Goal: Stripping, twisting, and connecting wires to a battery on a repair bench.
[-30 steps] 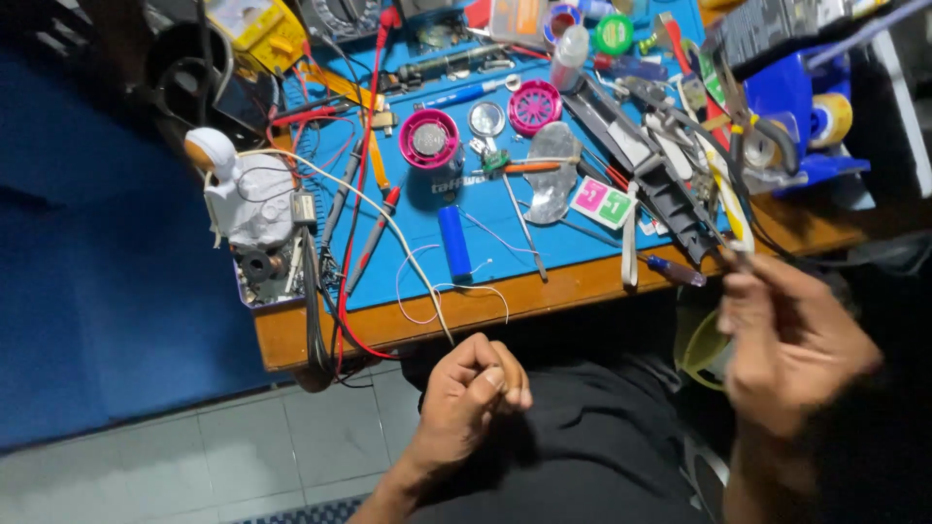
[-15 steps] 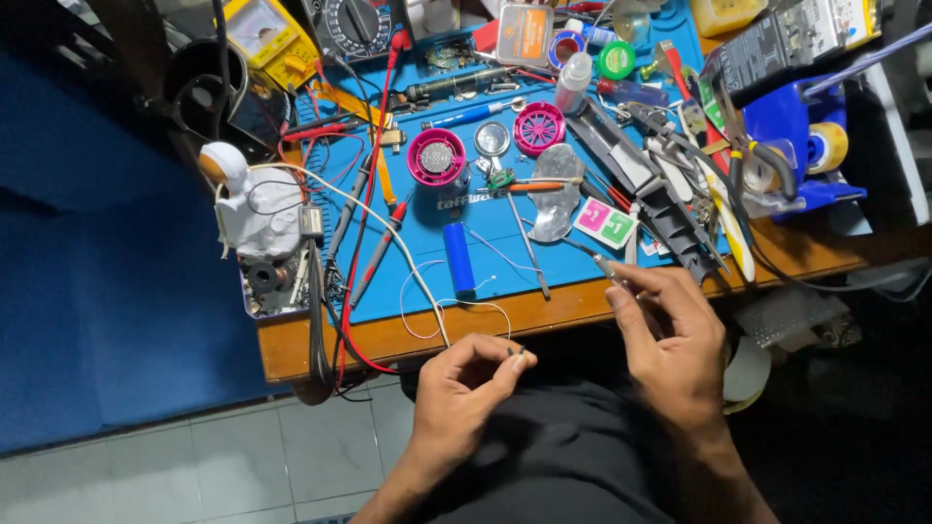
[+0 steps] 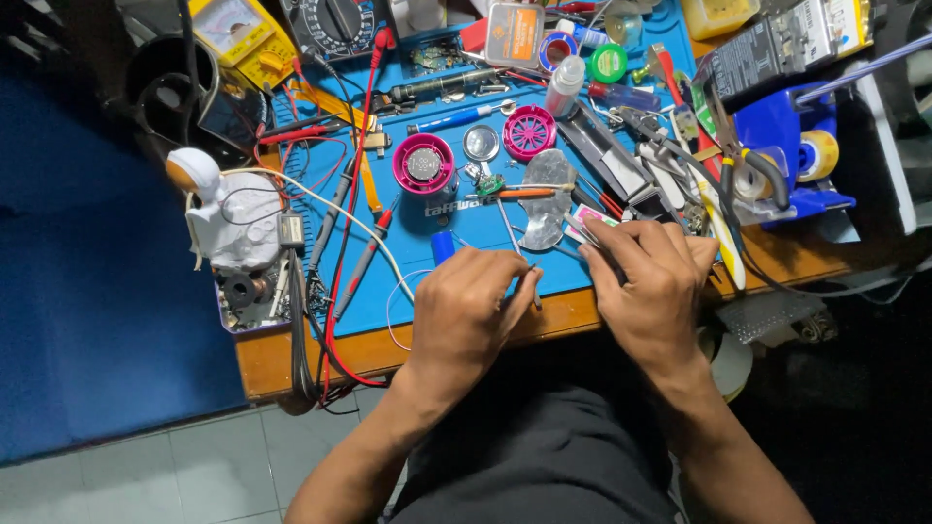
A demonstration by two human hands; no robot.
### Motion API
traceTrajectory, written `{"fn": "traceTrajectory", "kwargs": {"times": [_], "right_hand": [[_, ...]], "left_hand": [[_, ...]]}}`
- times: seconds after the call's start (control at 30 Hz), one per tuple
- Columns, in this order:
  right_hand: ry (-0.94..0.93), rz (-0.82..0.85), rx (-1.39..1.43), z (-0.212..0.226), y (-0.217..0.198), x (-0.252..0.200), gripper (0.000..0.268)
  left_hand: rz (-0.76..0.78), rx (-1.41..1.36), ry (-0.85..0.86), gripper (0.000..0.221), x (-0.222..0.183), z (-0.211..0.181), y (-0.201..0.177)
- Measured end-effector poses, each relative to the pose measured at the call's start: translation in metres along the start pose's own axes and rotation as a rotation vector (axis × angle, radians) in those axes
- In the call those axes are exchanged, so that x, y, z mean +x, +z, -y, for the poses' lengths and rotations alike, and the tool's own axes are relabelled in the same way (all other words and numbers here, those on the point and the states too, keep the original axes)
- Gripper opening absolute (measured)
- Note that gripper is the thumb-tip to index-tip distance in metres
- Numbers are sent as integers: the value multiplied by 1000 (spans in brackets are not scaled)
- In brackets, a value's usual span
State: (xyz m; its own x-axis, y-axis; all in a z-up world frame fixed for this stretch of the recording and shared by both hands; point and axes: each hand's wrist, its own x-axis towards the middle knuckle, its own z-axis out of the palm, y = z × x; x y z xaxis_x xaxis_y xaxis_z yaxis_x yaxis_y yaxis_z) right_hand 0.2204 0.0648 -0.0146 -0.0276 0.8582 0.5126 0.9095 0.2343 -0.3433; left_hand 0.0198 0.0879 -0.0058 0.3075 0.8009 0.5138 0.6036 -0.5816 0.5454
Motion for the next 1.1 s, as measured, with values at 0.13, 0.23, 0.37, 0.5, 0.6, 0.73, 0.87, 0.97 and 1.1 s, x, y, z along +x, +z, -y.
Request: {"fn": "traceTrajectory", "kwargs": {"times": [0.13,0.23,0.37,0.5,0.6,0.73,0.87,0.97,1.1], "right_hand": [[-19,36,-51,-3,7,3,19],[3,38,-28,-1,3,5,20],[29,18,45,0,-5,5,21],[53,41,114,6,-14,7,21],[40,78,275,12,-17,14,23],[-14,117,368,18,-11,23,19],[-18,140,414,20,-7,28,13],[-26,157,454,21,-8,31,13],[-12,168,567,17,-7,30,13]], "left_hand": [[33,28,34,11,12,21,8],[102,75,95,12,18,30,10],[155,153,163,15,24,29,10],[177,195,194,15,26,27,9],[148,200,243,16,24,30,11],[149,195,257,17,23,26,7],[139,217,283,13,16,36,17],[149,181,296,11,17,35,13],[162,111,306,9,22,31,7]]}}
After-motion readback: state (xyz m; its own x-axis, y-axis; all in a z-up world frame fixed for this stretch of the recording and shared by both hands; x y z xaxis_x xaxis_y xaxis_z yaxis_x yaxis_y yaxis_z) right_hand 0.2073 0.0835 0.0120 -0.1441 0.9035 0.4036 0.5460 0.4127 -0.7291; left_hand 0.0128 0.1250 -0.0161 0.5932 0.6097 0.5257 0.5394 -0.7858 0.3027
